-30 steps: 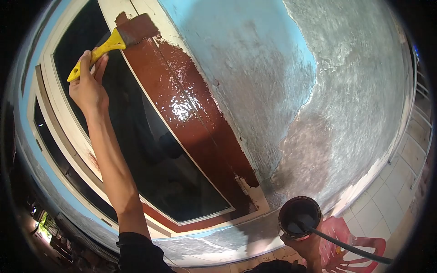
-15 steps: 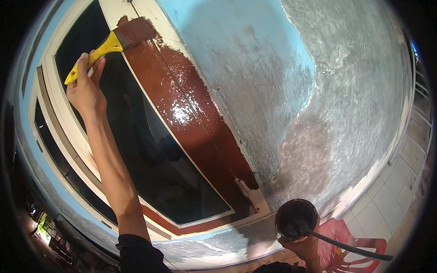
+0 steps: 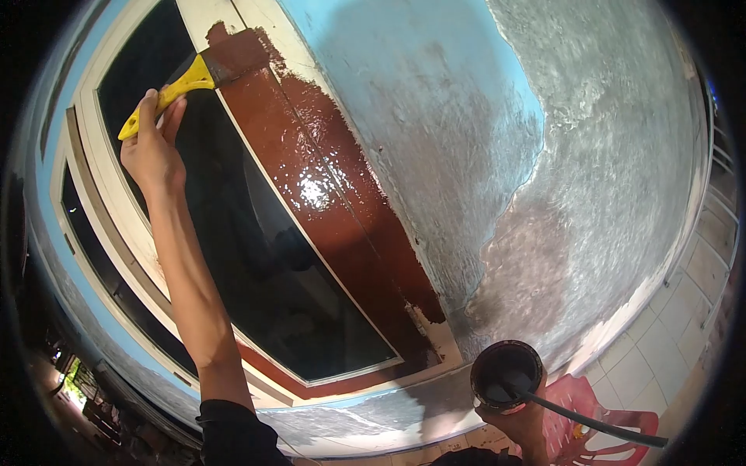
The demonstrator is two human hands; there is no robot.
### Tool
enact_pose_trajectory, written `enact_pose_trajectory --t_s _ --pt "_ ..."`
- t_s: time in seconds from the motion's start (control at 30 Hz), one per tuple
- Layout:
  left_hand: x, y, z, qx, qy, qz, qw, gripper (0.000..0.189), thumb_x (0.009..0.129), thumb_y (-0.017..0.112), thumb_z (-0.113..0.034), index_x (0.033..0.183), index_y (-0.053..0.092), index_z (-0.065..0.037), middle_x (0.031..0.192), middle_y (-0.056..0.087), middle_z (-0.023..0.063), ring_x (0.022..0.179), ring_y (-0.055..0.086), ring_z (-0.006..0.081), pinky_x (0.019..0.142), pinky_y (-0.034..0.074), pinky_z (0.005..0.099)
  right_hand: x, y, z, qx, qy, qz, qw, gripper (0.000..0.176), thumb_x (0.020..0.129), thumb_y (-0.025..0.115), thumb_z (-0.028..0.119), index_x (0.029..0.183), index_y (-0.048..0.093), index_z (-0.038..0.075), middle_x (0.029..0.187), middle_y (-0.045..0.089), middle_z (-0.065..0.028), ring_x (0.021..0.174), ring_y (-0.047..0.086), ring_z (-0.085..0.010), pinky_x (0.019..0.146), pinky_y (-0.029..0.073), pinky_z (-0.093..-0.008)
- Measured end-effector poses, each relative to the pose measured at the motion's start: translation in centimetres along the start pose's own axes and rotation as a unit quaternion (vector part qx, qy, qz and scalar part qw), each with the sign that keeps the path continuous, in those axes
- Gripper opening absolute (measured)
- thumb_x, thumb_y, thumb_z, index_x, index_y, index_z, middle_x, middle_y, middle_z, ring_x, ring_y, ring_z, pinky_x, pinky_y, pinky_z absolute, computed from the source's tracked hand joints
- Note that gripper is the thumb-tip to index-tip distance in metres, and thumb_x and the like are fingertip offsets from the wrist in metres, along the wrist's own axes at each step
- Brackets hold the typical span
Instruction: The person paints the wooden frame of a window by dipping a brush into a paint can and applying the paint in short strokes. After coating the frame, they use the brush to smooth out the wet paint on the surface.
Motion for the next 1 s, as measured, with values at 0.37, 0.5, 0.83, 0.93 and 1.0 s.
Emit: enact_pose_trajectory --t_s 0.37,0.5,0.83,0.93,1.0 --pt "-2.3 2.3 -6.1 0.085 0.175 0.040 0.980 0.021 0.083 0.064 -0.013 0.096 0.061 0.004 0.095 0.064 0.0173 0.091 0.063 0.0243 0.080 0.055 0.0344 0.0 -0.2 0.4 0.006 -0.011 -0.011 1.000 0.099 0.045 0.085 0.019 0.125 0.028 0.002 0.115 0.048 -0.0155 0.106 0.050 -0.0281 0.089 0.044 -0.0393" --pt "-4.2 3.9 -7.5 0.129 0.272 0.093 0.949 0.019 0.083 0.064 -0.009 0.098 0.061 0.002 0.097 0.065 0.0147 0.091 0.063 0.0192 0.078 0.052 0.0277 -0.2 -0.4 -0.3 -0.016 0.002 -0.004 1.000 0.099 0.045 0.085 0.019 0.125 0.028 0.002 0.115 0.048 -0.0156 0.106 0.051 -0.0282 0.089 0.044 -0.0395" --pt "-9.4 8.1 -6.1 0.334 0.490 0.226 0.773 0.028 0.069 0.065 0.007 0.096 0.063 -0.002 0.099 0.064 0.0134 0.096 0.062 0.0290 0.087 0.048 0.0339 -0.2 -0.1 -0.3 -0.007 -0.009 0.005 1.000 0.100 0.044 0.085 0.021 0.125 0.029 0.002 0.114 0.049 -0.0149 0.104 0.052 -0.0277 0.088 0.044 -0.0395" --pt "-9.6 8.2 -4.7 0.368 0.509 0.222 0.746 0.033 0.066 0.065 0.008 0.097 0.063 -0.002 0.103 0.062 0.0133 0.101 0.059 0.0309 0.092 0.046 0.0374 -0.3 0.0 -1.0 -0.017 -0.010 0.007 1.000 0.100 0.044 0.085 0.021 0.124 0.029 0.002 0.114 0.049 -0.0149 0.104 0.052 -0.0277 0.087 0.044 -0.0395" --pt "-9.4 8.4 -4.1 0.361 0.511 0.220 0.748 0.035 0.065 0.065 0.008 0.098 0.062 -0.002 0.106 0.061 0.0130 0.103 0.058 0.0316 0.094 0.045 0.0388 -0.2 0.0 -0.4 -0.012 -0.012 0.010 1.000 0.099 0.044 0.086 0.021 0.124 0.031 0.002 0.114 0.050 -0.0147 0.104 0.052 -0.0273 0.087 0.045 -0.0393"
Point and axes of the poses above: each hand's wrist, its own x-axis towards the middle knuckle, its own y-axis out of the palm, z = x × y, the point moved 7 cm from there along x, towards the middle knuckle
